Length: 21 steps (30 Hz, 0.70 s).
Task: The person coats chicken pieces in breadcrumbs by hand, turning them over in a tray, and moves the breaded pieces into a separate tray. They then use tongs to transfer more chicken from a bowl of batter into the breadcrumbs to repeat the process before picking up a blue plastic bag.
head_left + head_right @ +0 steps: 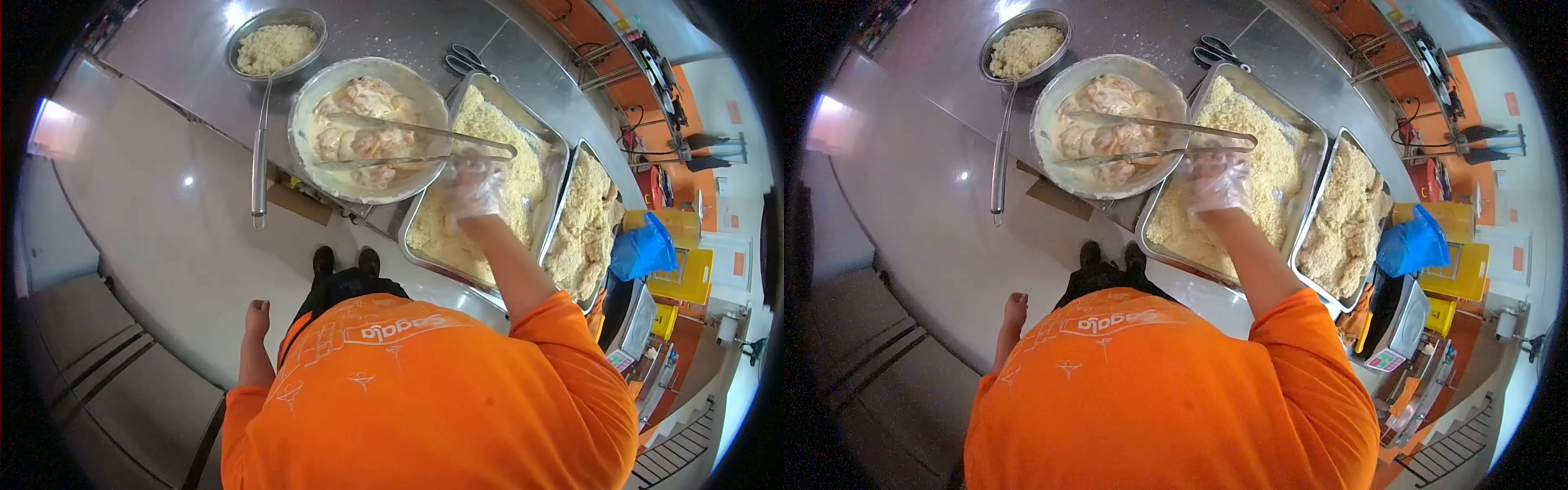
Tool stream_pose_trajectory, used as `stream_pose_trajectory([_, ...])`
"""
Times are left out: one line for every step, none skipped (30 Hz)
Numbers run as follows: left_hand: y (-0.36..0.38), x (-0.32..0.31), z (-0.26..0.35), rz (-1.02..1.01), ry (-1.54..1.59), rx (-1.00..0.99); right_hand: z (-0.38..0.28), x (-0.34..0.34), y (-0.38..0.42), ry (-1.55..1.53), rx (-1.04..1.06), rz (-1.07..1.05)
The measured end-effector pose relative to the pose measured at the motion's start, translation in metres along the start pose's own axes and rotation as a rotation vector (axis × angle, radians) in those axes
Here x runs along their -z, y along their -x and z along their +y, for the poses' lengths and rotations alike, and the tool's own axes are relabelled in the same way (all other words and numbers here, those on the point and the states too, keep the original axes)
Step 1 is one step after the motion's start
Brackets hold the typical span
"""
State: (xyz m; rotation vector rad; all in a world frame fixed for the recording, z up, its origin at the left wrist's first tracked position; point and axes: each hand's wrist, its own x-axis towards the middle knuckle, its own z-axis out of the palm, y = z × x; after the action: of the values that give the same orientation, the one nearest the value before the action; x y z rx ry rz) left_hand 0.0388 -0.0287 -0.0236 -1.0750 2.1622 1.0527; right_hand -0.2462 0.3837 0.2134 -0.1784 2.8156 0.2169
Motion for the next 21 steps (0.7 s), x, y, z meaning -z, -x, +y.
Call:
stream_pose_trajectory([-0.001,0.0,-0.004,-0.005,-0.001,0.002,-0.005,-0.004,0.002,0.067,0.019,0.045])
stream_pose_trajectory([0.0,-0.002,-0.008,-0.013,-0.001,0.008,-0.008,-0.006,0.005,0.046,0.006,0.12])
stream_pose_trajectory([0.002,-0.003,-0.011,-0.019,-0.003,0.015,-0.012,-0.003,0.008,0.023,-0.006,0.195])
stream_pose_trajectory([0.003,-0.005,-0.016,-0.022,-0.004,0.01,-0.015,-0.004,0.011,-0.004,-0.02,0.268])
stream_pose_trajectory([0.002,-0.006,-0.019,-0.027,-0.012,-0.001,-0.013,-0.009,0.011,0.012,-0.021,0.199])
stream_pose_trajectory([0.0,-0.004,-0.009,-0.03,-0.014,-0.027,-0.009,-0.009,0.006,0.031,-0.027,0.144])
stream_pose_trajectory([-0.003,-0.002,0.001,-0.03,-0.018,-0.031,-0.006,-0.005,0.002,0.053,-0.028,0.099])
stream_pose_trajectory([-0.002,-0.002,0.01,-0.033,-0.015,-0.03,-0.003,0.001,0.005,0.072,0.023,0.107])
stream_pose_trajectory([0.001,-0.004,0.018,-0.036,-0.008,-0.027,0.007,-0.007,0.005,0.176,0.075,0.169])
stream_pose_trajectory([-0.014,-0.012,0.006,0.007,0.02,-0.095,0.024,-0.023,0.002,0.281,0.131,0.231])
stream_pose_trajectory([-0.014,-0.013,0.009,-0.002,0.084,-0.095,0.032,-0.031,-0.002,0.385,0.194,0.291])
stream_pose_trajectory([-0.01,-0.006,0.022,-0.012,0.144,-0.093,-0.002,0.047,0.016,0.292,-0.107,-0.25])
stream_pose_trajectory([-0.008,-0.003,0.028,-0.025,0.196,-0.093,0.012,0.029,0.021,-0.038,-0.064,-0.138])
stream_pose_trajectory([-0.02,-0.012,0.012,0.016,0.269,-0.129,0.042,-0.004,0.026,-0.37,-0.028,-0.027])
stream_pose_trajectory([-0.015,-0.011,0.014,0.005,0.218,-0.093,0.042,-0.005,0.037,-0.666,-0.056,0.008])
stream_pose_trajectory([-0.01,-0.007,0.019,-0.003,0.165,-0.061,0.041,-0.005,0.047,-0.962,-0.075,0.052])
stream_pose_trajectory([-0.007,-0.004,0.021,-0.011,0.111,-0.029,0.041,-0.018,0.049,-1.051,-0.078,0.139])
stream_pose_trajectory([-0.013,-0.009,0.007,-0.016,0.063,-0.039,0.044,-0.041,0.048,-1.14,-0.08,0.227])
stream_pose_trajectory([-0.025,-0.014,-0.015,-0.016,0.016,-0.049,0.045,-0.051,0.045,-1.064,-0.038,0.259])
stream_pose_trajectory([-0.032,-0.017,-0.026,-0.016,-0.032,-0.055,0.046,-0.062,0.043,-0.986,0.0,0.293])
stream_pose_trajectory([-0.032,-0.014,-0.024,-0.012,0.007,-0.05,0.048,-0.072,0.041,-0.909,0.035,0.33])
